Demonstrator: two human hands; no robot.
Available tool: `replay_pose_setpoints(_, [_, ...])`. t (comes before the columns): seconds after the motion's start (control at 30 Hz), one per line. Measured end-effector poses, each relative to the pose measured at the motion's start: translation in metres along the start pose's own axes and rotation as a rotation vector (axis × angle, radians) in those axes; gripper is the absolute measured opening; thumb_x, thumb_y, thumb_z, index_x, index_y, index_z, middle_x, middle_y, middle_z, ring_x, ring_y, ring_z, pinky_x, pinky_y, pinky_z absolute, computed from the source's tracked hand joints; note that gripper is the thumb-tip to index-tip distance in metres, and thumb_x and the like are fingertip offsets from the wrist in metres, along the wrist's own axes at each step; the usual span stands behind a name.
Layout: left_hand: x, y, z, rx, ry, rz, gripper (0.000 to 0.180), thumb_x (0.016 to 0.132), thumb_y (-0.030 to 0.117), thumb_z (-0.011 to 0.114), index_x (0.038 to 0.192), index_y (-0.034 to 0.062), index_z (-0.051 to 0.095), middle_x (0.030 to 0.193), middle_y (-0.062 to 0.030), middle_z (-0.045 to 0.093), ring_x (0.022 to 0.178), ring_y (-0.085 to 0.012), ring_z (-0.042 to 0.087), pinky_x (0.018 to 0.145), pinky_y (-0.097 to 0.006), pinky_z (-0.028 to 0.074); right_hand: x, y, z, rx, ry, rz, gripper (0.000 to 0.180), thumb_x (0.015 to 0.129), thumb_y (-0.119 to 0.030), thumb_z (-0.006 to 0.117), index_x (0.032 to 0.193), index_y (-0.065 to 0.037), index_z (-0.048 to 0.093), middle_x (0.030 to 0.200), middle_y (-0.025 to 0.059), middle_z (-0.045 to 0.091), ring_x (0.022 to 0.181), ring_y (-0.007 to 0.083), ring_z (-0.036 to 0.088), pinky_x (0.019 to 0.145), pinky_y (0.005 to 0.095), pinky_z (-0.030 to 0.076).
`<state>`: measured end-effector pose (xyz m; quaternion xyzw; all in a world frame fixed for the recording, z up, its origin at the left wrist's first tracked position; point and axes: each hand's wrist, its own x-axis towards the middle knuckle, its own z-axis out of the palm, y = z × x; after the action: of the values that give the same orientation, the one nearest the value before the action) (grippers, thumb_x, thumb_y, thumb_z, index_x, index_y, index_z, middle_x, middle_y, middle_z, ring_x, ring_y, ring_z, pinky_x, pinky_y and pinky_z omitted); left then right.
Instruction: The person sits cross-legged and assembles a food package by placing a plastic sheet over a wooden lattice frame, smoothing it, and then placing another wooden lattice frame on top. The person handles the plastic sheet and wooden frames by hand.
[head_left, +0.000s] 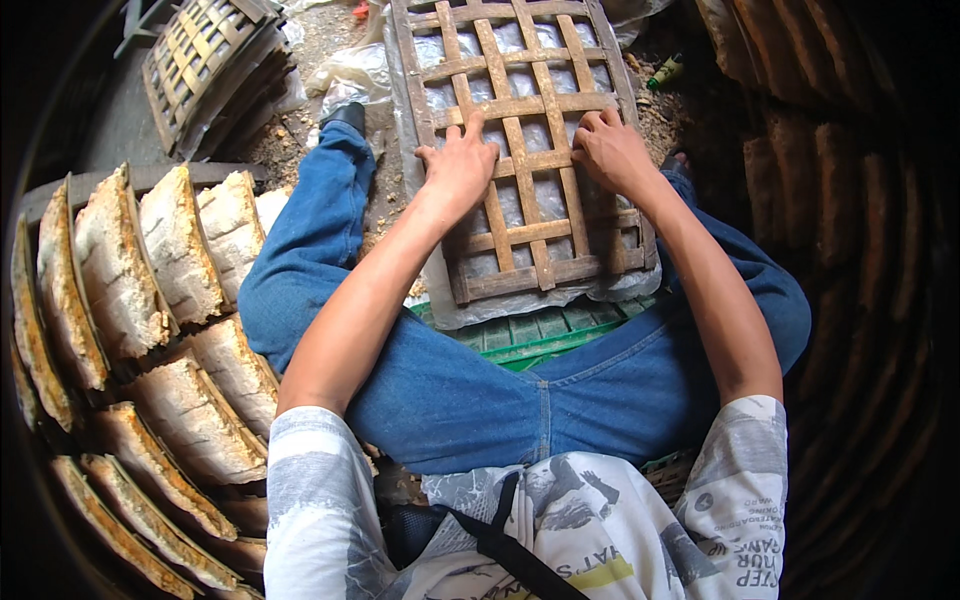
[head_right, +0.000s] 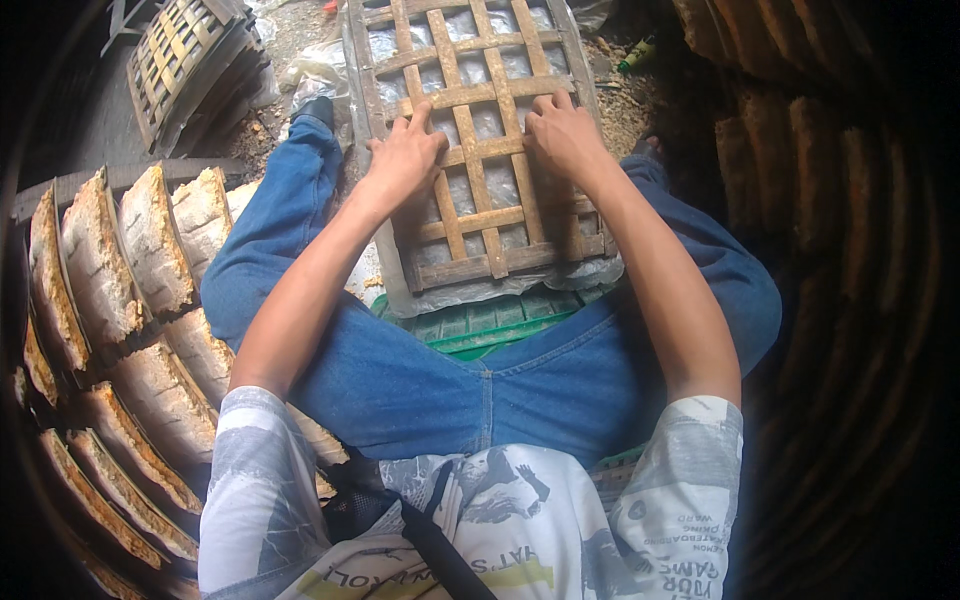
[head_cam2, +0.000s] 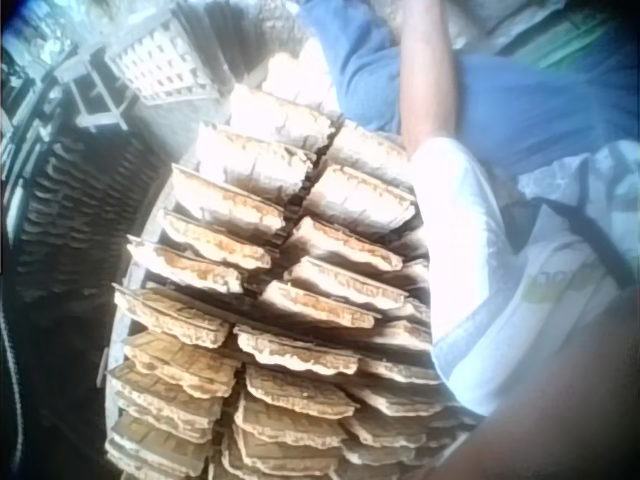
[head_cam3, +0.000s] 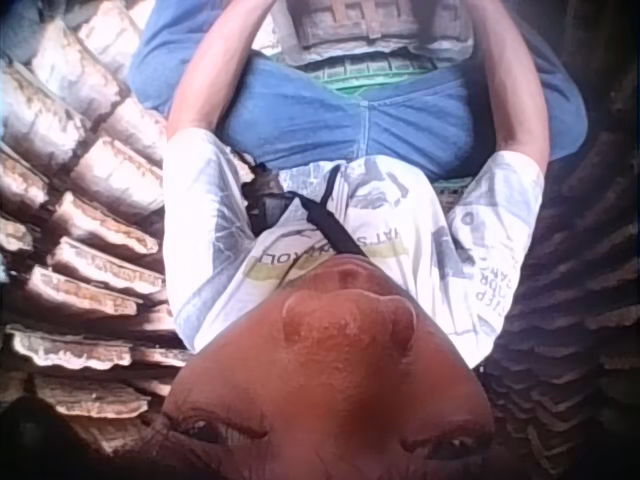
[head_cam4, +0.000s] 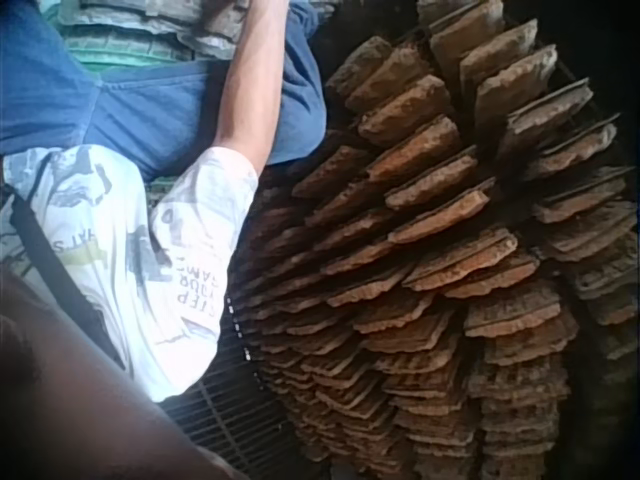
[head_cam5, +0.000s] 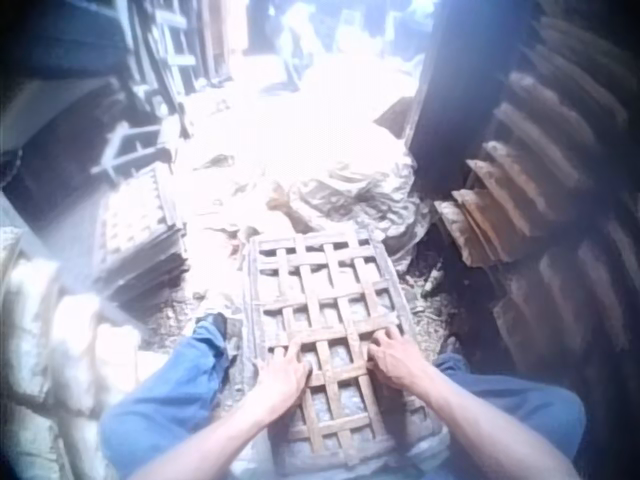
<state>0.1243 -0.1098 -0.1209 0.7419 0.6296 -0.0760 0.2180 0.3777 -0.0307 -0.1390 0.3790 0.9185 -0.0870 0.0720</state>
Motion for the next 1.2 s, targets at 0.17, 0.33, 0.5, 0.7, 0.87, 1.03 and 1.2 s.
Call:
replay_pose_setpoints(0.17, [0.001,0.001,-0.001,0.001,-0.019,-0.002,0.028,0.085,0.010,0.067,0.113,0.0094,0.068,0.153,-0.0190,0.033,0.124,-0.0401,0.051,0.087,-0.079,0.047,0.000,-0.002,0.000,0.012,-0.006,0.015,0.025,0.087,-0.027,0.069,0.102,-0.008,0.071,0.116,0.0106,0.061,0.121,0.0341,0.051,0.085,0.0460,0.055])
replay_pose_setpoints(0.33, [0.001,0.001,-0.003,-0.016,-0.033,-0.011,0.028,0.085,0.010,0.067,0.114,0.0100,0.068,0.154,-0.0183,0.033,0.125,-0.0406,0.051,0.088,-0.079,0.047,0.001,-0.003,-0.004,0.037,-0.035,0.034,0.026,0.086,-0.027,0.070,0.103,-0.007,0.071,0.117,0.0120,0.062,0.121,0.0357,0.051,0.088,0.0468,0.055])
replay_pose_setpoints(0.5, [0.002,0.001,-0.004,-0.020,-0.039,-0.013,0.028,0.085,0.010,0.068,0.113,0.0098,0.069,0.154,-0.0178,0.031,0.127,-0.0410,0.049,0.089,-0.077,0.048,0.002,0.000,-0.009,0.068,-0.069,0.020,0.028,0.082,-0.024,0.073,0.104,-0.007,0.071,0.116,0.0117,0.063,0.121,0.0372,0.052,0.089,0.0471,0.056])
replay_pose_setpoints(0.7, [0.001,-0.002,-0.006,0.000,-0.018,-0.009,0.027,0.083,0.007,0.068,0.110,0.0091,0.070,0.154,-0.0178,0.032,0.129,-0.0416,0.048,0.088,-0.074,0.051,0.007,0.000,-0.018,0.099,-0.144,0.010,0.026,0.081,-0.023,0.075,0.102,-0.008,0.073,0.115,0.0092,0.064,0.120,0.0347,0.054,0.089,0.0474,0.056])
replay_pose_setpoints(0.87, [0.001,0.001,-0.005,-0.005,-0.013,-0.014,0.026,0.082,0.007,0.068,0.108,0.0091,0.070,0.153,-0.0178,0.033,0.130,-0.0420,0.048,0.086,-0.074,0.052,0.003,-0.001,-0.009,0.048,-0.082,0.017,0.025,0.080,-0.024,0.076,0.102,-0.010,0.074,0.114,0.0078,0.064,0.118,0.0339,0.055,0.088,0.0464,0.057])
replay_pose_setpoints(1.03, [0.001,0.000,-0.003,0.016,0.010,-0.011,0.024,0.084,0.008,0.068,0.107,0.0112,0.071,0.152,-0.0170,0.035,0.126,-0.0405,0.050,0.085,-0.073,0.052,0.004,-0.001,-0.007,0.053,-0.100,0.036,0.023,0.082,-0.026,0.075,0.101,-0.014,0.075,0.114,0.0066,0.065,0.118,0.0336,0.055,0.088,0.0459,0.057])
replay_pose_setpoints(1.2, [0.002,-0.002,0.003,-0.010,0.052,-0.007,0.021,0.086,0.012,0.067,0.106,0.0139,0.072,0.151,-0.0155,0.036,0.123,-0.0390,0.053,0.084,-0.072,0.053,0.004,0.005,-0.010,0.151,-0.094,0.010,0.024,0.079,-0.027,0.078,0.100,-0.016,0.077,0.107,0.0043,0.067,0.114,0.0327,0.053,0.093,0.0430,0.052])
